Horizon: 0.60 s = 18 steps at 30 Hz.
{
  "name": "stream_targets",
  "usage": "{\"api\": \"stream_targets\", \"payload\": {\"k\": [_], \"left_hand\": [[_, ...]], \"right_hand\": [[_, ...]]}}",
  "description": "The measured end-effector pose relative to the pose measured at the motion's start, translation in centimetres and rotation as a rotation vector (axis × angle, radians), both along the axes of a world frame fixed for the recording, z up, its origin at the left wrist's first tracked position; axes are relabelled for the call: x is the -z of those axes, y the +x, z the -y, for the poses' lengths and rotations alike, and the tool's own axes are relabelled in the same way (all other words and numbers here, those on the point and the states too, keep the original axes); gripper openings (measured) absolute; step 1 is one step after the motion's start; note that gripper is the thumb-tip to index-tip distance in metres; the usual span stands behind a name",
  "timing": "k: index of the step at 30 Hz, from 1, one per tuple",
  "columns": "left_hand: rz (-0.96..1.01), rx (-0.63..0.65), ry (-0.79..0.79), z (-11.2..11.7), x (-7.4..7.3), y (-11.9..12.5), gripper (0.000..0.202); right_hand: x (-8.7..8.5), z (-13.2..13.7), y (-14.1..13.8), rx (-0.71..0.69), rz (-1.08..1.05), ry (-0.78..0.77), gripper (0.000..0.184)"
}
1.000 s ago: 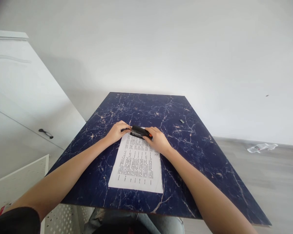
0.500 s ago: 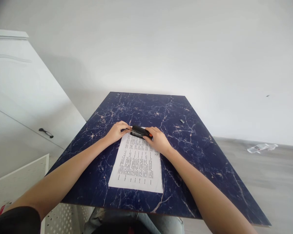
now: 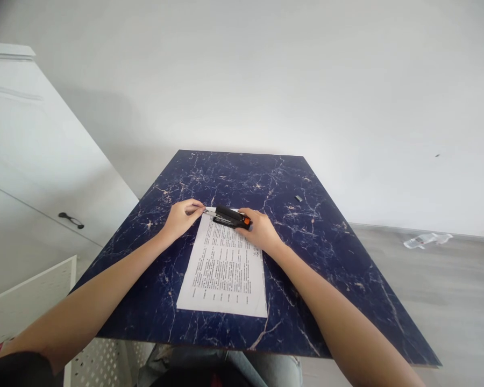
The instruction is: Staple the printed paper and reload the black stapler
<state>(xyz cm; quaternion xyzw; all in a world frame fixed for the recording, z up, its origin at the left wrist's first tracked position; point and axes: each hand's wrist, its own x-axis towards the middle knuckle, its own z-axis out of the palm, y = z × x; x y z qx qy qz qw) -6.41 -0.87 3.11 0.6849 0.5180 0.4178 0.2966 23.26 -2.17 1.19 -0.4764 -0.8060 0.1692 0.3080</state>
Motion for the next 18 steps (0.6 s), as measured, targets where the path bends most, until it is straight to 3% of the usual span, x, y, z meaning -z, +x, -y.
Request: {"api": "stream_targets", "payload": {"k": [8,12,18], "left_hand": [[0.269,0.043,-0.249,0.9,0.3,3.3,0.016],[0.328,0.022,-0.335,0.0,0.9,3.4,0.017],[0.363,0.103,-0.4,-1.1,1.2,3.1,0.019]], "right_hand": [[0.5,-0.4,-0.1,0.039,-0.081,-0.054,0.057],[0.5,-0.4,-0.2,0.043,-0.102,-0.053,0.055],[0.2,-0.4,-0.4,0.039,-0.083,-0.035,0.053]]}}
